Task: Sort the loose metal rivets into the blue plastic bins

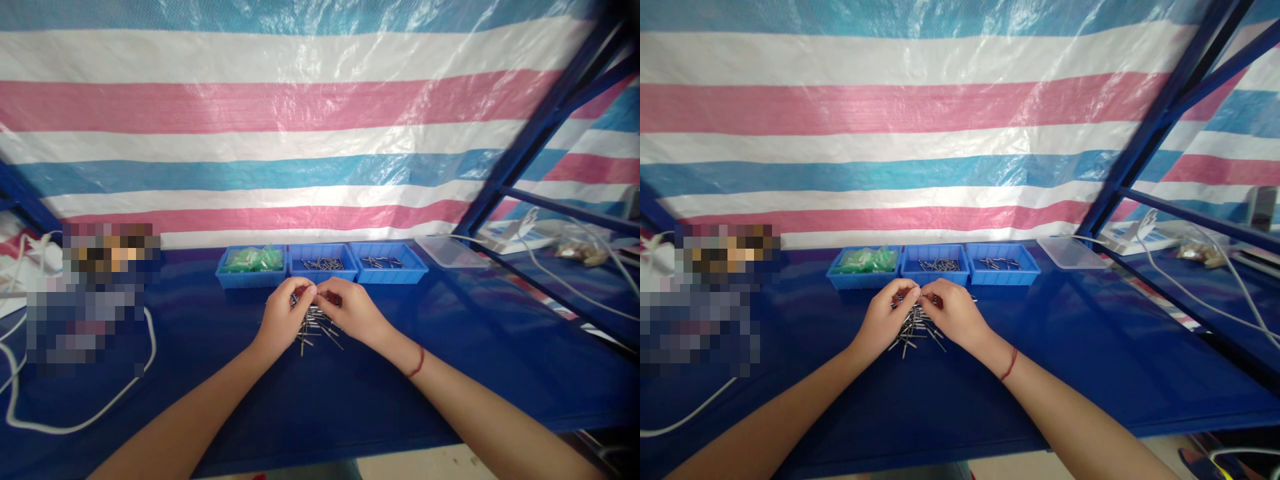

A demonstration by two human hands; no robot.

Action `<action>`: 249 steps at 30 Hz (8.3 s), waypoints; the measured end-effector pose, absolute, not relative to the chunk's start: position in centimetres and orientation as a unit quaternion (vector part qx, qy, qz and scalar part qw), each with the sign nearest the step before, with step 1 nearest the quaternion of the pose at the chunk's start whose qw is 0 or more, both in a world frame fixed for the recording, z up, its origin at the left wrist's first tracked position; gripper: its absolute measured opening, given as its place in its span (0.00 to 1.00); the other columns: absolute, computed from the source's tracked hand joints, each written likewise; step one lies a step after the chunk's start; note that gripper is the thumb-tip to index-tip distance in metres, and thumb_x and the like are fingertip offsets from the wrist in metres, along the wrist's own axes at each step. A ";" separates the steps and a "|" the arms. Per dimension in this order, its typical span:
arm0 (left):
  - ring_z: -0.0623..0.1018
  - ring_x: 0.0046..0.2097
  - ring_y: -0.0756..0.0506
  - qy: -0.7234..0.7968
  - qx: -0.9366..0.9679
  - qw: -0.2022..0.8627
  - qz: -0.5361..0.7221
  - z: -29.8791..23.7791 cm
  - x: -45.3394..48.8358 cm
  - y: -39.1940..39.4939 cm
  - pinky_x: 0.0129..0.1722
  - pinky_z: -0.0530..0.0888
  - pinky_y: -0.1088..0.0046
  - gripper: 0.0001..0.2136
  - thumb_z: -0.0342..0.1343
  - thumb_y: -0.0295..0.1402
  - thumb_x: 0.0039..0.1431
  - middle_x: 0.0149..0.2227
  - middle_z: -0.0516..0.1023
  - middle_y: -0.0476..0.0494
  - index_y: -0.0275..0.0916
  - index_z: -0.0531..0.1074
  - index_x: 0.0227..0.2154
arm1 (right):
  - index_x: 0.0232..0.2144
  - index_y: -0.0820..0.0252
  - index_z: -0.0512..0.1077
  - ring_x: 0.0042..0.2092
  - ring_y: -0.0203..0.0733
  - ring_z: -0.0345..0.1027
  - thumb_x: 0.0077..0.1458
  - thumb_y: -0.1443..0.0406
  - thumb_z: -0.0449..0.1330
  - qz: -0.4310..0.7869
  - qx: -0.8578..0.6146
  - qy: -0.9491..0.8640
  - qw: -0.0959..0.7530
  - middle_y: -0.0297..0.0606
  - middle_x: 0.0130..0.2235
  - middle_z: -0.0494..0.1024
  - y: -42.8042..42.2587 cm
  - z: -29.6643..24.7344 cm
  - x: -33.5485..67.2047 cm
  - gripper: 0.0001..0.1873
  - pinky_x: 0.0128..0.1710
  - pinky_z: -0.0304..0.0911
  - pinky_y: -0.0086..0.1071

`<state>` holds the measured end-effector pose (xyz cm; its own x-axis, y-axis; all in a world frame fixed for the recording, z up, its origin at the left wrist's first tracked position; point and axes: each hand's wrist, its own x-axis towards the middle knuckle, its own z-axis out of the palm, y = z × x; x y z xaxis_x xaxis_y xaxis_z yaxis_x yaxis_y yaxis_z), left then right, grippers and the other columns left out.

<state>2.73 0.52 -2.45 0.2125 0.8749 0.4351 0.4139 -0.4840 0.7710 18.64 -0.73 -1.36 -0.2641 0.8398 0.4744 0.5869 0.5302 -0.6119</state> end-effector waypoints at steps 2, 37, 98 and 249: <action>0.75 0.37 0.48 0.437 0.736 0.253 0.450 -2.5 2.7 0.6 0.36 0.68 0.75 0.08 0.51 0.36 0.61 0.35 0.77 0.48 0.39 0.72 0.35 | 0.31 0.58 0.75 0.28 0.36 0.64 0.56 0.66 0.56 0.165 -0.463 -0.775 0.398 0.35 0.28 0.74 -0.6 -1.4 18.7 0.07 0.29 0.59 0.30; 0.74 0.41 0.41 0.450 0.879 0.092 0.130 2.5 -0.6 -0.6 0.41 0.70 0.65 0.15 0.48 0.47 0.60 0.39 0.70 0.45 0.45 0.72 0.41 | 0.33 0.63 0.74 0.37 0.47 0.69 0.53 0.62 0.56 -0.110 -0.612 -0.647 0.442 0.45 0.34 0.76 3.6 -0.4 27.4 0.11 0.39 0.62 0.37; 0.70 0.48 0.43 0.430 0.819 0.104 0.365 -1.6 2.6 -0.2 0.51 0.66 0.64 0.08 0.50 0.36 0.63 0.42 0.75 0.45 0.42 0.73 0.40 | 0.32 0.58 0.72 0.32 0.36 0.68 0.58 0.68 0.53 0.183 -0.411 -0.801 0.395 0.36 0.34 0.77 -1.2 1.0 21.0 0.08 0.32 0.62 0.30; 0.76 0.39 0.48 0.372 0.800 0.234 0.408 -2.5 3.8 -0.4 0.41 0.72 0.72 0.07 0.53 0.30 0.59 0.38 0.78 0.45 0.41 0.75 0.36 | 0.29 0.60 0.74 0.32 0.38 0.66 0.52 0.72 0.53 0.085 -0.485 -0.805 0.331 0.37 0.31 0.75 0.9 -0.1 23.0 0.10 0.34 0.60 0.31</action>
<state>3.82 -0.44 -2.51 0.3906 0.7859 0.4793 0.4035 -0.6141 0.6783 23.03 0.87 -0.10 -0.3107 0.8372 0.4500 0.7252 0.5148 -0.4571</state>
